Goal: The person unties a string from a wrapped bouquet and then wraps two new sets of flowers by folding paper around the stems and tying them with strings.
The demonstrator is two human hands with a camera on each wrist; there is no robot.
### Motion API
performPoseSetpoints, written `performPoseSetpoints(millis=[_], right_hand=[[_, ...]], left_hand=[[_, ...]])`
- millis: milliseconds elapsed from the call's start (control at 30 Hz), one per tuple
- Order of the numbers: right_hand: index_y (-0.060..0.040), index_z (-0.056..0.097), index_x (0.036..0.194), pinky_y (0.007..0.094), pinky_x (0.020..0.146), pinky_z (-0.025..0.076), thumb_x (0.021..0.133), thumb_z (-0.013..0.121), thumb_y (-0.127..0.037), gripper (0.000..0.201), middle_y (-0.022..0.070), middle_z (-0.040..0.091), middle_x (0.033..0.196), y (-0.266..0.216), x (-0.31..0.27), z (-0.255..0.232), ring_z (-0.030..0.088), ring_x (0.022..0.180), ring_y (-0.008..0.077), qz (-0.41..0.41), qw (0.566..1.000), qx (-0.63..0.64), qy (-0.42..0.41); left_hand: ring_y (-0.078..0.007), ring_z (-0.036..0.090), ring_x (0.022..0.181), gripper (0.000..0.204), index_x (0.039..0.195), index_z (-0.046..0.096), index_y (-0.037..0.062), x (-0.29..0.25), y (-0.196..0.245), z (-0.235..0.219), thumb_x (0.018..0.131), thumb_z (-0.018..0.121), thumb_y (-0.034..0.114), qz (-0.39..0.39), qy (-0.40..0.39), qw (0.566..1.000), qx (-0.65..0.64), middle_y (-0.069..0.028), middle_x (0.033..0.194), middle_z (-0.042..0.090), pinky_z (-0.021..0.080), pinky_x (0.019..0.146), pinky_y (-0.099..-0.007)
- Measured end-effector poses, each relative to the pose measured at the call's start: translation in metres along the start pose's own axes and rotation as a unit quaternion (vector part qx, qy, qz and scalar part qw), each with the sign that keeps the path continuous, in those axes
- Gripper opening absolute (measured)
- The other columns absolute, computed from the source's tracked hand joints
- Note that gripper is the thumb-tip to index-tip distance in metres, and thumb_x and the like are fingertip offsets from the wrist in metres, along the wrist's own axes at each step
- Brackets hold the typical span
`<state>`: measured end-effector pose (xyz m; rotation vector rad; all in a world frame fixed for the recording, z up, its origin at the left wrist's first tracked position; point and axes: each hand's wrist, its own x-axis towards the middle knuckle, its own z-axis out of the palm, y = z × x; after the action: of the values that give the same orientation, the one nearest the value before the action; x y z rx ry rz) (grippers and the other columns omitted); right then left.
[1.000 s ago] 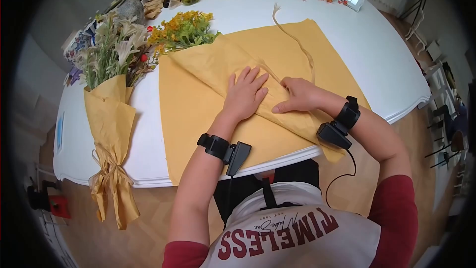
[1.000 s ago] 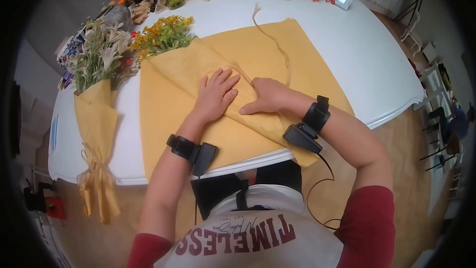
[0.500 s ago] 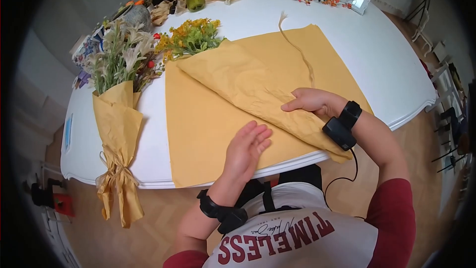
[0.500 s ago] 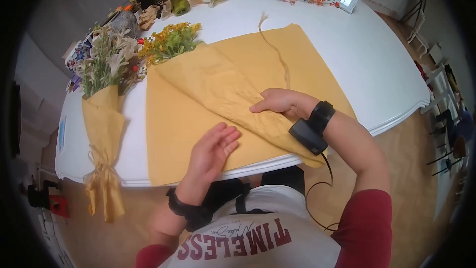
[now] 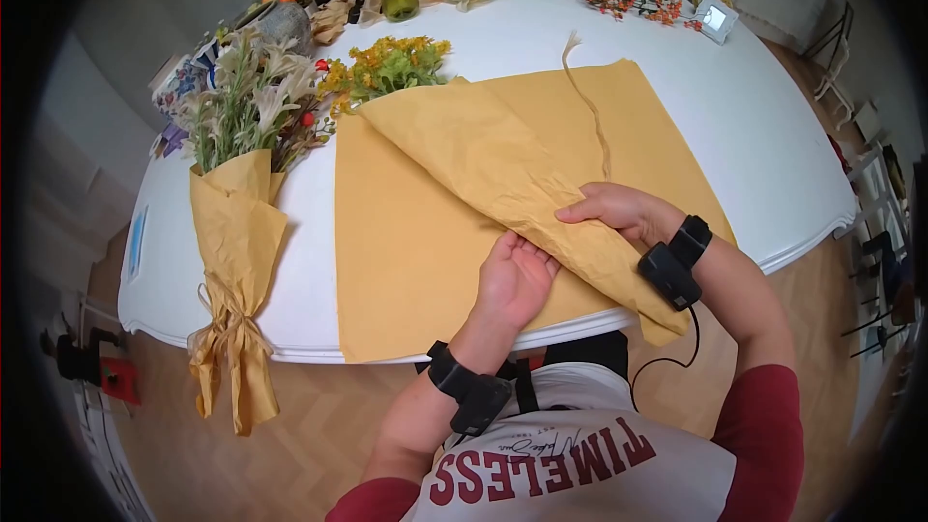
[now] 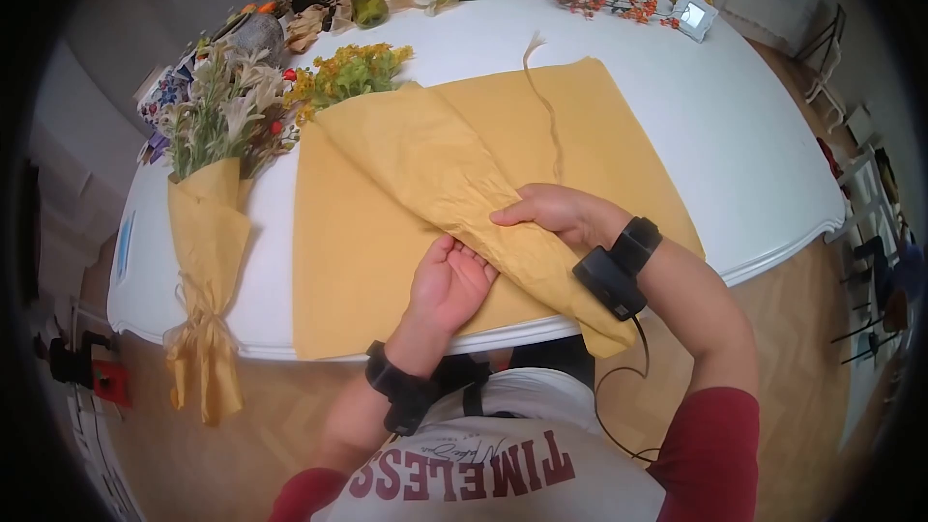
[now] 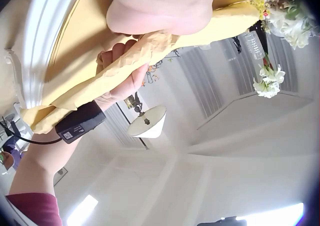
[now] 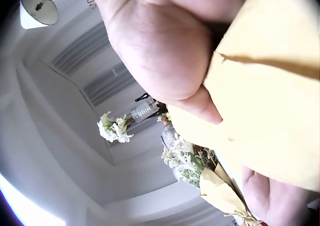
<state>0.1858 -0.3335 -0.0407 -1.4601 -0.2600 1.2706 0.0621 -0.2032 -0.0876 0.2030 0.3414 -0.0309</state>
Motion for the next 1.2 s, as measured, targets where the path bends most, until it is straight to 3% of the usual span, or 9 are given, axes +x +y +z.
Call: performPoseSetpoints(millis=[233, 300, 433, 533, 600, 700, 933, 1067, 1200], right_hand=[[0.0068, 0.050, 0.118, 0.0286, 0.077, 0.050, 0.084, 0.061, -0.018, 0.043, 0.0135, 0.062, 0.105, -0.001, -0.005, 0.001, 0.062, 0.090, 0.0178, -0.010, 0.997, -0.072, 0.031], [0.0058, 0.051, 0.117, 0.0280, 0.077, 0.050, 0.084, 0.062, -0.021, 0.044, 0.0119, 0.062, 0.104, 0.002, -0.006, -0.002, 0.061, 0.090, 0.0163, -0.012, 0.993, -0.105, 0.053], [0.0071, 0.055, 0.109, 0.0295, 0.075, 0.046, 0.087, 0.057, -0.026, 0.040, 0.0117, 0.064, 0.097, 0.000, -0.001, -0.006, 0.059, 0.083, 0.0174, -0.058, 0.933, -0.353, 0.046], [0.0058, 0.058, 0.105, 0.0311, 0.073, 0.045, 0.087, 0.056, -0.030, 0.040, 0.0123, 0.064, 0.091, 0.006, 0.008, -0.008, 0.058, 0.079, 0.0188, -0.065, 0.899, -0.431, 0.046], [0.0046, 0.059, 0.103, 0.0319, 0.072, 0.046, 0.087, 0.056, -0.031, 0.039, 0.0126, 0.064, 0.088, 0.001, 0.007, -0.002, 0.058, 0.079, 0.0192, -0.067, 0.883, -0.462, 0.042], [0.0041, 0.062, 0.097, 0.0372, 0.073, 0.045, 0.082, 0.055, -0.032, 0.040, 0.0210, 0.062, 0.088, -0.013, -0.002, 0.011, 0.059, 0.081, 0.0307, 0.011, 0.834, -0.546, 0.077], [0.0034, 0.062, 0.091, 0.0405, 0.067, 0.047, 0.081, 0.053, -0.034, 0.039, 0.0196, 0.064, 0.080, 0.024, 0.015, -0.004, 0.062, 0.074, 0.0312, -0.154, 0.829, -0.523, 0.122], [0.0029, 0.059, 0.091, 0.0428, 0.064, 0.048, 0.080, 0.058, -0.034, 0.039, 0.0193, 0.063, 0.076, 0.019, 0.002, 0.008, 0.062, 0.072, 0.0332, -0.101, 0.733, -0.644, 0.193], [0.0018, 0.052, 0.099, 0.0434, 0.063, 0.049, 0.079, 0.062, -0.037, 0.044, 0.0200, 0.063, 0.077, 0.029, -0.006, 0.011, 0.062, 0.071, 0.0343, -0.177, 0.730, -0.612, 0.246]], left_hand=[[-0.0245, 0.054, 0.109, 0.037, 0.123, 0.044, -0.0012, -0.031, 0.025, -0.015, 0.098, 0.036, 0.026, 0.080, 0.021, 0.968, 0.237, -0.0170, 0.116, 0.055, 0.044, 0.093, -0.0365], [-0.0217, 0.062, 0.092, 0.038, 0.118, 0.048, -0.0046, -0.045, 0.047, -0.012, 0.097, 0.040, 0.026, 0.120, -0.002, 0.887, 0.446, -0.0166, 0.100, 0.062, 0.051, 0.080, -0.0317], [-0.0174, 0.064, 0.077, 0.042, 0.117, 0.051, -0.0073, -0.053, 0.086, 0.012, 0.096, 0.044, 0.028, 0.146, 0.015, 0.854, 0.500, -0.0122, 0.085, 0.065, 0.051, 0.073, -0.0274], [-0.0162, 0.063, 0.074, 0.041, 0.113, 0.054, -0.0074, -0.048, 0.093, 0.050, 0.095, 0.046, 0.029, 0.192, -0.053, 0.850, 0.487, -0.0111, 0.081, 0.065, 0.050, 0.071, -0.0266], [-0.0163, 0.061, 0.077, 0.038, 0.111, 0.055, -0.0072, -0.033, 0.083, 0.076, 0.095, 0.046, 0.026, 0.232, -0.143, 0.757, 0.595, -0.0097, 0.080, 0.064, 0.049, 0.073, -0.0269], [-0.0147, 0.060, 0.075, 0.037, 0.108, 0.058, -0.0068, -0.001, 0.062, 0.099, 0.095, 0.047, 0.026, 0.216, -0.220, 0.736, 0.603, -0.0085, 0.080, 0.063, 0.049, 0.073, -0.0266], [-0.0154, 0.061, 0.081, 0.034, 0.110, 0.057, -0.0044, 0.045, 0.006, 0.112, 0.095, 0.046, 0.024, 0.038, -0.247, 0.814, 0.524, -0.0100, 0.086, 0.064, 0.047, 0.080, -0.0267], [-0.0182, 0.060, 0.088, 0.034, 0.116, 0.052, -0.0043, 0.094, 0.004, 0.076, 0.096, 0.044, 0.022, 0.081, -0.155, 0.871, 0.460, -0.0126, 0.094, 0.063, 0.047, 0.084, -0.0293], [-0.0225, 0.058, 0.096, 0.036, 0.121, 0.046, -0.0044, 0.124, 0.005, 0.034, 0.096, 0.042, 0.022, 0.101, -0.124, 0.929, 0.334, -0.0158, 0.103, 0.060, 0.046, 0.090, -0.0333]])
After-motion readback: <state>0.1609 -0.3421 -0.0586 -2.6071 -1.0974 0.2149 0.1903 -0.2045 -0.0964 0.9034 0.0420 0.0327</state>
